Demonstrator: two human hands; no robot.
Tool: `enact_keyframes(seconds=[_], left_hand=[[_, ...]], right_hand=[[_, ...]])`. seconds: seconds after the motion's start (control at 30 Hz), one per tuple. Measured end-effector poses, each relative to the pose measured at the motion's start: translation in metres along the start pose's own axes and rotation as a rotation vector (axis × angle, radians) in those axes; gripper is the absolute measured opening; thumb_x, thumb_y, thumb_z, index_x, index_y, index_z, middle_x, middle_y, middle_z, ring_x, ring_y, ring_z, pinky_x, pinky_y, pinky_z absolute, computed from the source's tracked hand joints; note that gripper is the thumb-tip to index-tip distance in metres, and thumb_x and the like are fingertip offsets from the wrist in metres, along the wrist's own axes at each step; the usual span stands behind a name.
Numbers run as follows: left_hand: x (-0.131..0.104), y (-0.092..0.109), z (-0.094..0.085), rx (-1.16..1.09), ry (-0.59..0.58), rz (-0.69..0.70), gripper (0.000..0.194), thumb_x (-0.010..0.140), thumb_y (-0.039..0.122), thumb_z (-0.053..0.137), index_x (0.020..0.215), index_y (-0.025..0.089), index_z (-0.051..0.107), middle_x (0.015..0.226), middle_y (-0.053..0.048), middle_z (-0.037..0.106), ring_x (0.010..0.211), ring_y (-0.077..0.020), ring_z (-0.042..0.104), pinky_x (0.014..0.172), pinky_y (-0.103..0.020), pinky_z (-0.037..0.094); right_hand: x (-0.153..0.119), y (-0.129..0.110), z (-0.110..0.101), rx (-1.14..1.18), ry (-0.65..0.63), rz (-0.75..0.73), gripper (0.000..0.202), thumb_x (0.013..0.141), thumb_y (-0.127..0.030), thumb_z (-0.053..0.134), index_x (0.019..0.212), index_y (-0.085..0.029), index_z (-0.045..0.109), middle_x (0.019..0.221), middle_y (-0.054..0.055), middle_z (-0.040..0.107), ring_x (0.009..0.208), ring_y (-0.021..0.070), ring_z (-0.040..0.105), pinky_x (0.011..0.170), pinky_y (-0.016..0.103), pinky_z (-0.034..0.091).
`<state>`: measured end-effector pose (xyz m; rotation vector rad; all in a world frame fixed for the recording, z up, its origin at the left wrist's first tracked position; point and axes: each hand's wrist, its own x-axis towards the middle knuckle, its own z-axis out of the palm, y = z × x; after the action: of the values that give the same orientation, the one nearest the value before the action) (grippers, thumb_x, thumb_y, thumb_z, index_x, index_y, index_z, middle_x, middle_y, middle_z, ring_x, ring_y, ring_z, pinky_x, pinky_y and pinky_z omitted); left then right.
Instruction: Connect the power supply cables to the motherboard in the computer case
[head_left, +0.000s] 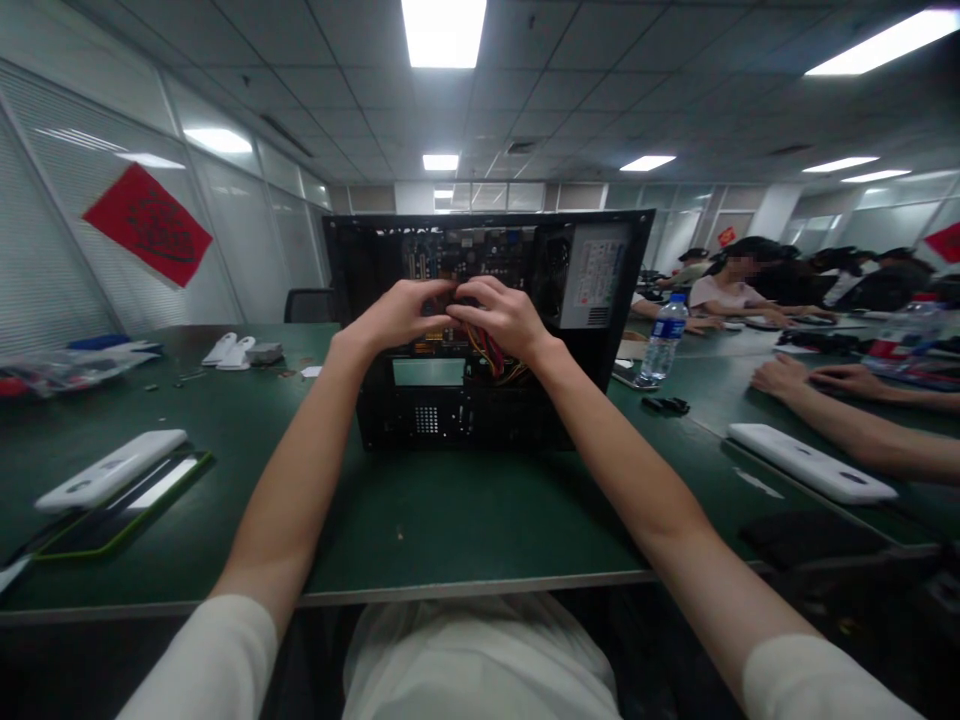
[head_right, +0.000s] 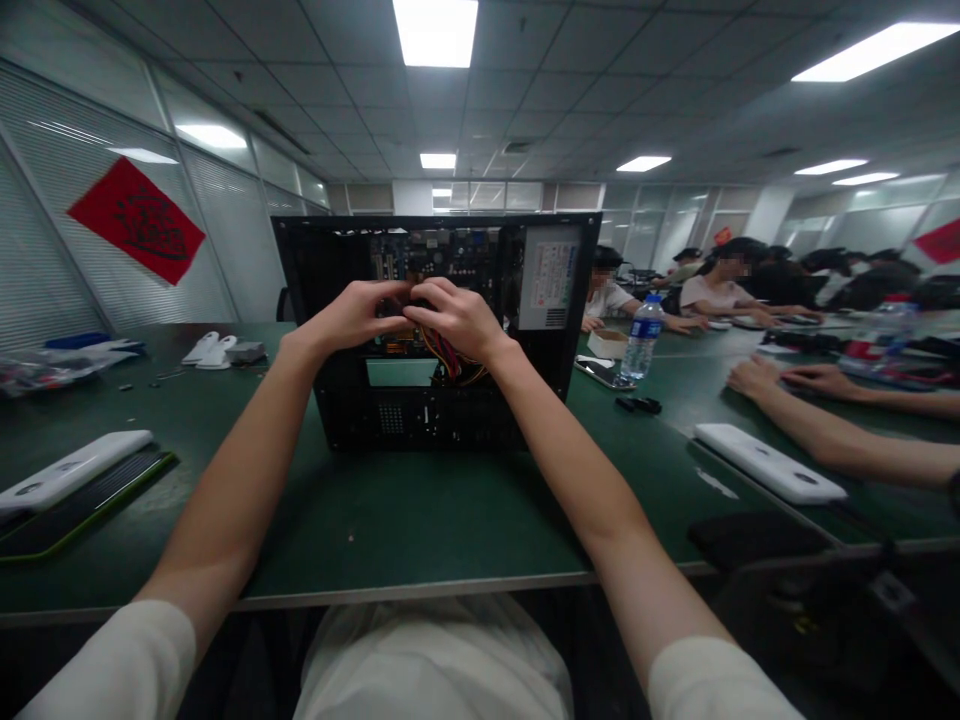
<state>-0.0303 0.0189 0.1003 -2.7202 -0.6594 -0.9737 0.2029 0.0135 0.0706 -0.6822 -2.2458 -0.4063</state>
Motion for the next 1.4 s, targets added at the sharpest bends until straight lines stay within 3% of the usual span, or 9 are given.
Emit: enact_keyframes(seconds=[0.13, 0.27, 0.37, 0.5, 0.63, 0.77, 0.87, 1.17, 1.4], left_hand=[[0.004, -0.002, 0.016, 0.1, 0.05, -0.094, 0.047, 0.091, 0.031, 0.07, 0.134, 0.012, 0.068, 0.119, -0.015, 0.077, 0.096, -0.0238, 0.072, 0.086, -0.035, 0.055], [0.005, -0.004, 0.033, 0.07, -0.151, -0.189, 0.032, 0.093, 0.031, 0.061, 0.115, 0.015, 0.077, 0.106, -0.013, 0.08, 0.088, -0.0234, 0.073, 0.079, -0.033, 0.055], [0.005, -0.008, 0.05, -0.072, -0.29, -0.191, 0.031, 0.097, 0.039, 0.056, 0.099, 0.018, 0.079, 0.093, -0.008, 0.08, 0.08, -0.021, 0.072, 0.071, -0.03, 0.052], [0.004, -0.012, 0.078, -0.265, -0.342, -0.35, 0.035, 0.094, 0.046, 0.06, 0.084, 0.015, 0.075, 0.078, -0.008, 0.076, 0.068, -0.0197, 0.069, 0.062, -0.029, 0.049], [0.002, -0.015, 0.096, -0.347, -0.35, -0.5, 0.039, 0.09, 0.05, 0.065, 0.075, 0.015, 0.073, 0.07, -0.008, 0.072, 0.065, -0.0193, 0.066, 0.06, -0.029, 0.047], [-0.003, -0.017, 0.103, -0.522, -0.386, -0.522, 0.04, 0.088, 0.054, 0.067, 0.084, 0.015, 0.078, 0.076, -0.007, 0.074, 0.07, -0.0181, 0.065, 0.063, -0.028, 0.049], [-0.004, -0.02, 0.107, -0.623, -0.326, -0.634, 0.037, 0.084, 0.053, 0.07, 0.077, 0.016, 0.073, 0.074, -0.006, 0.072, 0.067, -0.0171, 0.064, 0.062, -0.028, 0.05], [-0.004, -0.021, 0.109, -0.362, -0.305, -0.569, 0.036, 0.084, 0.043, 0.063, 0.057, 0.019, 0.061, 0.05, 0.0, 0.049, 0.048, -0.0116, 0.039, 0.049, -0.028, 0.026], [-0.001, -0.019, 0.109, -0.325, -0.264, -0.623, 0.032, 0.083, 0.036, 0.066, 0.057, 0.018, 0.065, 0.053, -0.001, 0.055, 0.052, -0.0139, 0.045, 0.053, -0.029, 0.03]], right_hand=[[0.0, 0.003, 0.006, -0.201, -0.084, 0.087, 0.03, 0.106, -0.024, 0.046, 0.117, -0.02, 0.074, 0.134, 0.014, 0.064, 0.127, 0.0311, 0.055, 0.098, 0.041, 0.05], [-0.005, 0.017, 0.02, -0.406, -0.247, 0.202, 0.03, 0.1, -0.019, 0.051, 0.117, -0.016, 0.074, 0.123, 0.017, 0.07, 0.114, 0.0325, 0.065, 0.085, 0.038, 0.051], [-0.01, 0.033, 0.028, -0.468, -0.331, 0.27, 0.029, 0.095, -0.022, 0.058, 0.118, -0.014, 0.074, 0.125, 0.017, 0.071, 0.114, 0.0328, 0.068, 0.085, 0.037, 0.052], [-0.015, 0.041, 0.034, -0.445, -0.397, 0.259, 0.034, 0.095, -0.031, 0.062, 0.123, -0.017, 0.074, 0.127, 0.015, 0.072, 0.115, 0.0326, 0.069, 0.087, 0.036, 0.053], [-0.018, 0.037, 0.04, -0.436, -0.499, 0.252, 0.035, 0.093, -0.026, 0.062, 0.124, -0.018, 0.075, 0.126, 0.016, 0.074, 0.116, 0.0325, 0.07, 0.088, 0.035, 0.052], [-0.022, 0.035, 0.043, -0.444, -0.521, 0.223, 0.032, 0.09, -0.024, 0.064, 0.118, -0.016, 0.078, 0.119, 0.017, 0.076, 0.116, 0.0337, 0.07, 0.09, 0.035, 0.052], [-0.021, 0.035, 0.044, -0.471, -0.513, 0.252, 0.033, 0.092, -0.025, 0.062, 0.119, -0.015, 0.077, 0.119, 0.019, 0.076, 0.113, 0.034, 0.071, 0.088, 0.036, 0.053], [-0.017, 0.031, 0.05, -0.474, -0.487, 0.221, 0.035, 0.088, -0.018, 0.061, 0.118, -0.012, 0.078, 0.119, 0.022, 0.076, 0.112, 0.0359, 0.071, 0.09, 0.039, 0.055], [-0.017, 0.031, 0.054, -0.477, -0.472, 0.242, 0.032, 0.088, -0.018, 0.062, 0.115, -0.01, 0.079, 0.113, 0.023, 0.077, 0.107, 0.0367, 0.073, 0.085, 0.038, 0.056]])
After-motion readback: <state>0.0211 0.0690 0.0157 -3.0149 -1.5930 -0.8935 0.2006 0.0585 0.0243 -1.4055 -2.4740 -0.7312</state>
